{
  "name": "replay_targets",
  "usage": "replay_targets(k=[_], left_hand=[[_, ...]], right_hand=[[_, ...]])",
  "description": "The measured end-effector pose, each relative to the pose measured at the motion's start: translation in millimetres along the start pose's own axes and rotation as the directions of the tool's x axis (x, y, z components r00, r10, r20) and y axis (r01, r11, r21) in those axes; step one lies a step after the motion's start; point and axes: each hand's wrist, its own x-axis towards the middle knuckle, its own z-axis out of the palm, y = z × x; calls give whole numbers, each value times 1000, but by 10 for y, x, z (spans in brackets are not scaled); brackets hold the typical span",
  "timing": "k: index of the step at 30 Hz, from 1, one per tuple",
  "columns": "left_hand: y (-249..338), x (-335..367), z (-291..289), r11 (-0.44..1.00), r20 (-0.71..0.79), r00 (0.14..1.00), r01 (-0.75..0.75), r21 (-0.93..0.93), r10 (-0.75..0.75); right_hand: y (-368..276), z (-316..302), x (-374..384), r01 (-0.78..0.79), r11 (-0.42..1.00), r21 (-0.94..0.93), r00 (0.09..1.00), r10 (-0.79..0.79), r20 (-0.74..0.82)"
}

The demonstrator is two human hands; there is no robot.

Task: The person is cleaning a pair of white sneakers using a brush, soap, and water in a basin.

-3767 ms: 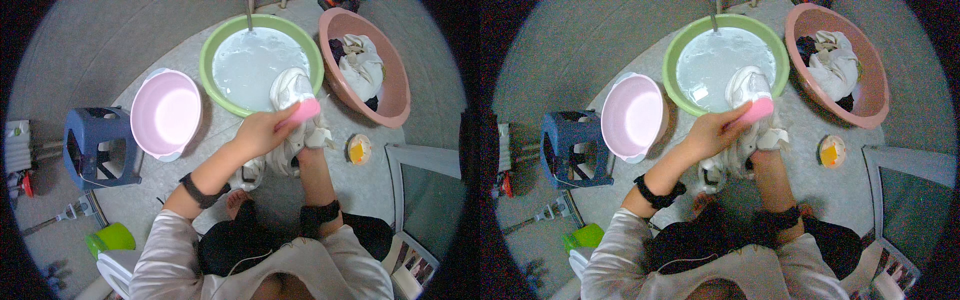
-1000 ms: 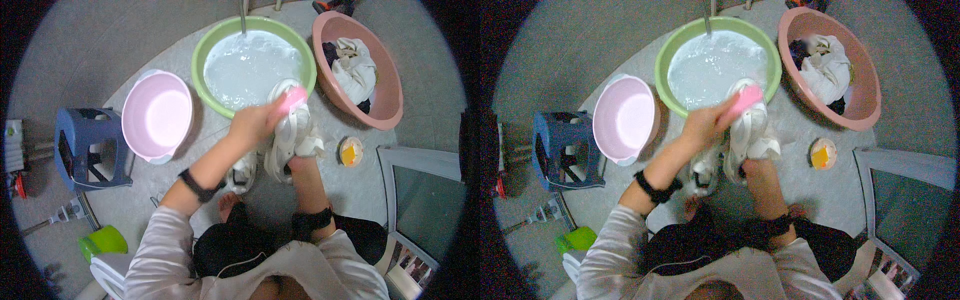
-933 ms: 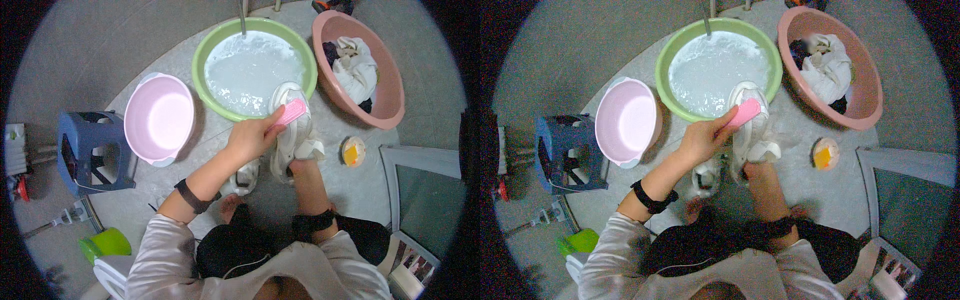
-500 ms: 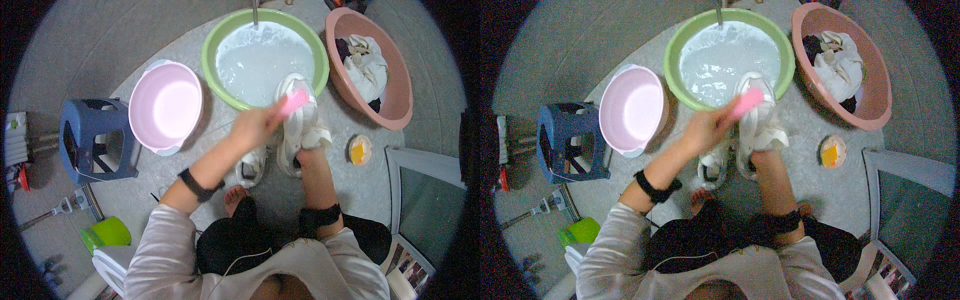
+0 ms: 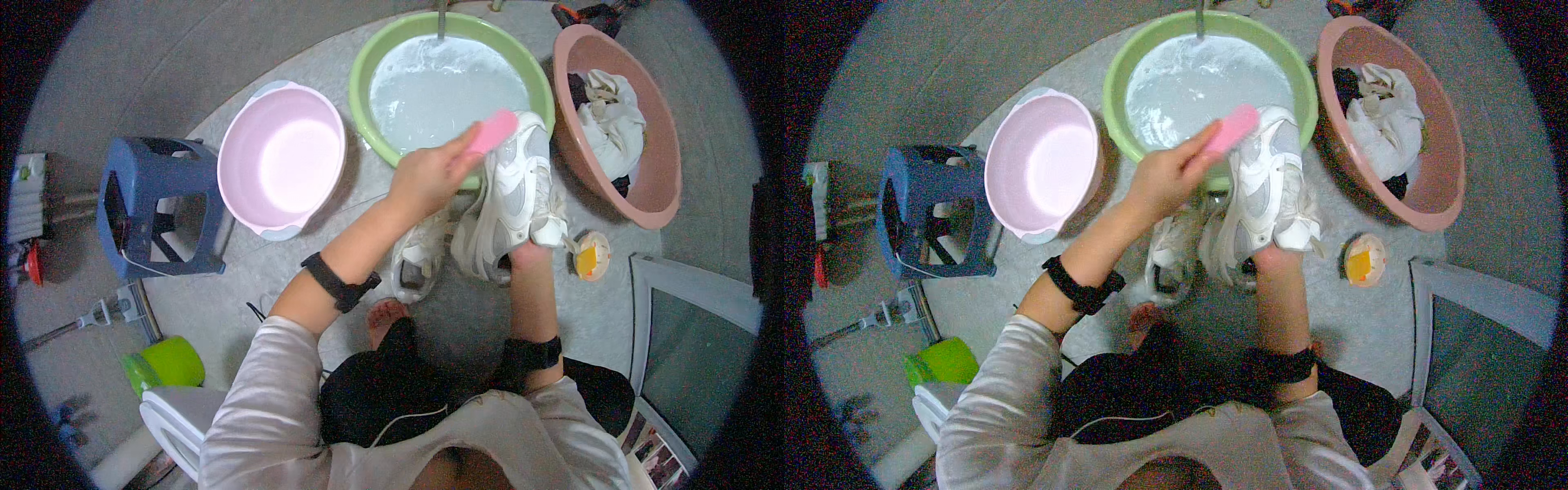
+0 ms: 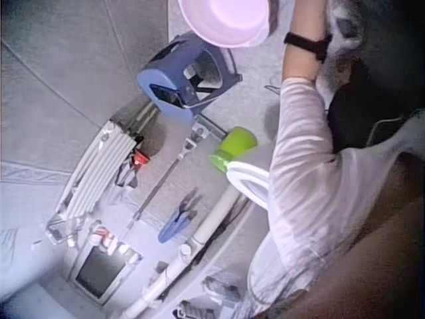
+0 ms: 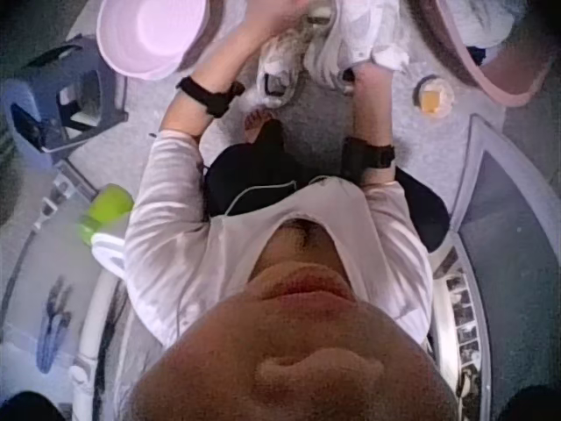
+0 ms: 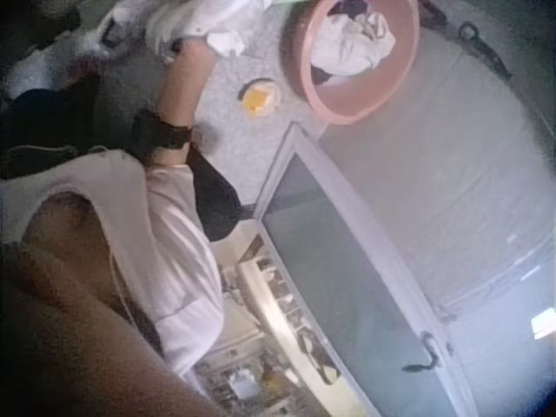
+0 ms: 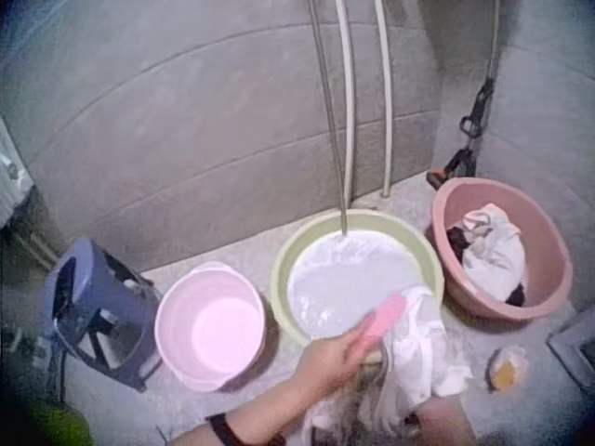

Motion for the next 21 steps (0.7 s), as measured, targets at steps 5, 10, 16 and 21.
replay_targets(k=[5,10,16,21], left_hand=[[-18,-135,132,993,-62,995,-70,98,77],[133,50,88,1000,-52,999,-9,28,10],[153,101,83,985,-163,973,-152,86,165],[-47,-114,78,975,-117,969,-210,72,217]], right_hand=[[49,41,-121,-296,587,754,942,311,128],[49,13,-189,-344,556,757,915,379,138],[-49,32,-341,-367,532,763,910,377,175],[129,16,-310,-393,509,766,887,431,168]])
